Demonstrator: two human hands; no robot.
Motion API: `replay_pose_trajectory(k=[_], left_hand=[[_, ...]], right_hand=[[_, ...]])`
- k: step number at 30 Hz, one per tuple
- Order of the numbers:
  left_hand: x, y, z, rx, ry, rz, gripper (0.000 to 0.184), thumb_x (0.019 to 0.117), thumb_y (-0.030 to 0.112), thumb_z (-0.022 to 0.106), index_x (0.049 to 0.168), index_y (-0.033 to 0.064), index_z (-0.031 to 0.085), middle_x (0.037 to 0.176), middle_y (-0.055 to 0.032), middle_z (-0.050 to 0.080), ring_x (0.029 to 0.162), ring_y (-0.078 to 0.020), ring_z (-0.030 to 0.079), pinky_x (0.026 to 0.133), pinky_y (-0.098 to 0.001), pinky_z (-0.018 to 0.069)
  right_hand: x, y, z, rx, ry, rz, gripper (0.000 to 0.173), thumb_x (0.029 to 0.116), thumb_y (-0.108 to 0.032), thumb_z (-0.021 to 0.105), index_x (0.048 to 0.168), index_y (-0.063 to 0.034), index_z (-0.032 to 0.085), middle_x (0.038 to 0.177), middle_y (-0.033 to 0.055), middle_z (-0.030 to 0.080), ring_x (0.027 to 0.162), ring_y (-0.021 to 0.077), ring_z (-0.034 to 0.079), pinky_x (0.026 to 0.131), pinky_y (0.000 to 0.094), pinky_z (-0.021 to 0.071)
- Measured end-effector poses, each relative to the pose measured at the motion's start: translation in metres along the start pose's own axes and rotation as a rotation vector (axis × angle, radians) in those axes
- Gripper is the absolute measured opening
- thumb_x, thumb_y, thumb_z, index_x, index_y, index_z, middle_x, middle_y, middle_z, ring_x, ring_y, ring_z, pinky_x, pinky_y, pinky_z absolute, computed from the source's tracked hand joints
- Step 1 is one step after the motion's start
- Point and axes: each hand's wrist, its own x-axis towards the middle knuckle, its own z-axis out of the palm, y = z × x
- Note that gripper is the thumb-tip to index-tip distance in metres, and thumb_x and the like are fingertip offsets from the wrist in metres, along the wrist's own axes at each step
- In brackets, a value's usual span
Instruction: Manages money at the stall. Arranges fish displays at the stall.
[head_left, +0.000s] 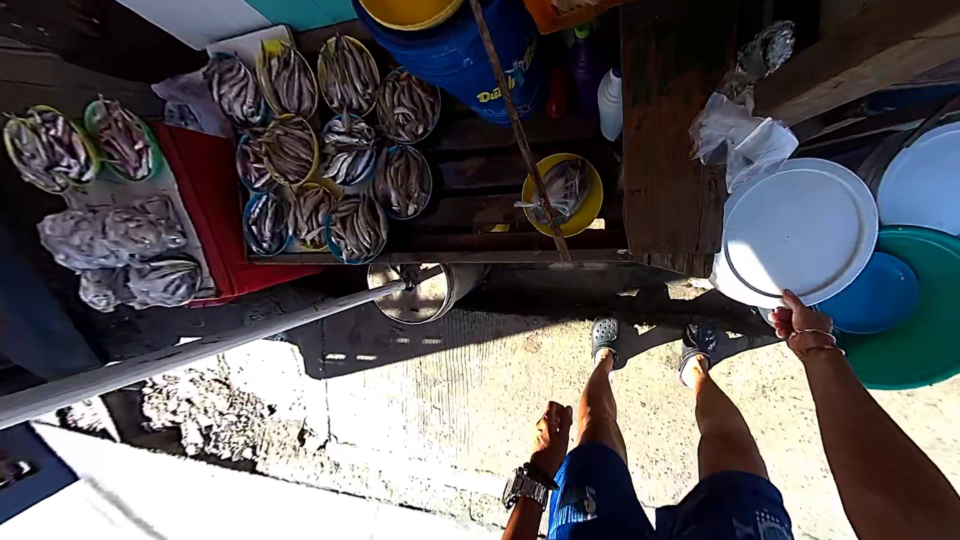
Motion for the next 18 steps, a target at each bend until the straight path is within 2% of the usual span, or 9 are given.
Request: replay_pose_trajectory(k=[2, 4, 6, 8, 10, 13, 15, 18], left_hand=[[0.010, 0.022, 0.007, 0.044, -0.032, 0.066, 0.037, 0.1081, 0.025, 0.046, 0.122, -0.0058, 0.060, 0.103, -0.0199, 0.070, 0.097, -0.0298, 0.069, 0.089, -0.0473, 0.0552], [0.017, 0.052, 0.020, 0.075, -0.056, 0.168, 0.037, 0.1075, 0.024, 0.046, 0.122, -0.0069, 0.060, 0.103, -0.0204, 0.070, 0.096, -0.0291, 0.069, 0.090, -0.0466, 0.0549], [0.020, 0.079, 0.035, 0.077, -0.069, 0.253, 0.036, 0.1069, 0.023, 0.046, 0.119, -0.0075, 0.061, 0.102, -0.0199, 0.069, 0.094, -0.0275, 0.069, 0.088, -0.0443, 0.0554], [0.020, 0.103, 0.054, 0.057, -0.077, 0.289, 0.036, 0.1067, 0.024, 0.047, 0.117, -0.0072, 0.062, 0.099, -0.0182, 0.067, 0.091, -0.0247, 0.067, 0.086, -0.0412, 0.0553], [0.021, 0.123, 0.079, 0.040, -0.087, 0.289, 0.035, 0.1068, 0.024, 0.048, 0.120, -0.0067, 0.060, 0.101, -0.0183, 0.067, 0.093, -0.0243, 0.067, 0.088, -0.0405, 0.0550], [0.024, 0.134, 0.124, 0.085, -0.088, 0.348, 0.039, 0.1072, 0.029, 0.049, 0.123, -0.0039, 0.061, 0.108, -0.0182, 0.068, 0.102, -0.0250, 0.067, 0.096, -0.0421, 0.0532], [0.014, 0.148, 0.147, 0.110, -0.096, 0.388, 0.037, 0.1071, 0.030, 0.049, 0.120, -0.0019, 0.063, 0.106, -0.0166, 0.068, 0.101, -0.0234, 0.067, 0.094, -0.0403, 0.0532], [-0.019, 0.187, 0.151, 0.094, -0.209, 0.324, 0.035, 0.1086, 0.024, 0.047, 0.122, -0.0055, 0.062, 0.111, -0.0211, 0.067, 0.105, -0.0262, 0.065, 0.096, -0.0394, 0.0499]], right_hand=[[-0.007, 0.002, -0.009, 0.111, -0.008, -0.028, 0.037, 0.1038, -0.039, 0.059, 0.079, -0.0115, 0.057, 0.055, -0.0045, 0.053, 0.041, 0.0040, 0.046, 0.039, 0.0204, 0.0384], [-0.011, 0.005, -0.023, 0.342, -0.042, -0.076, 0.040, 0.1042, -0.031, 0.057, 0.068, -0.0162, 0.048, 0.048, -0.0067, 0.044, 0.035, 0.0025, 0.037, 0.035, 0.0189, 0.0325], [-0.013, 0.007, -0.037, 0.492, -0.196, -0.106, 0.049, 0.1064, -0.031, 0.051, 0.060, -0.0209, 0.042, 0.042, -0.0085, 0.038, 0.033, 0.0018, 0.032, 0.035, 0.0190, 0.0282], [-0.013, 0.009, -0.048, 0.506, -0.329, -0.103, 0.052, 0.1084, -0.033, 0.045, 0.057, -0.0221, 0.041, 0.041, -0.0088, 0.038, 0.032, 0.0018, 0.032, 0.035, 0.0190, 0.0273], [-0.004, 0.007, -0.053, 0.423, -0.341, -0.080, 0.048, 0.1077, -0.033, 0.048, 0.062, -0.0192, 0.047, 0.043, -0.0080, 0.040, 0.033, 0.0025, 0.034, 0.034, 0.0196, 0.0292], [0.009, 0.007, -0.054, 0.229, -0.310, -0.027, 0.038, 0.1060, -0.036, 0.055, 0.076, -0.0127, 0.058, 0.048, -0.0070, 0.046, 0.035, 0.0027, 0.038, 0.035, 0.0196, 0.0337], [0.014, 0.005, -0.051, 0.121, -0.332, -0.016, 0.038, 0.1065, -0.037, 0.054, 0.079, -0.0110, 0.059, 0.050, -0.0067, 0.049, 0.036, 0.0024, 0.039, 0.036, 0.0194, 0.0343], [0.019, 0.003, -0.044, 0.018, -0.340, -0.001, 0.039, 0.1071, -0.039, 0.053, 0.081, -0.0104, 0.059, 0.053, -0.0052, 0.052, 0.038, 0.0027, 0.042, 0.037, 0.0192, 0.0350]])
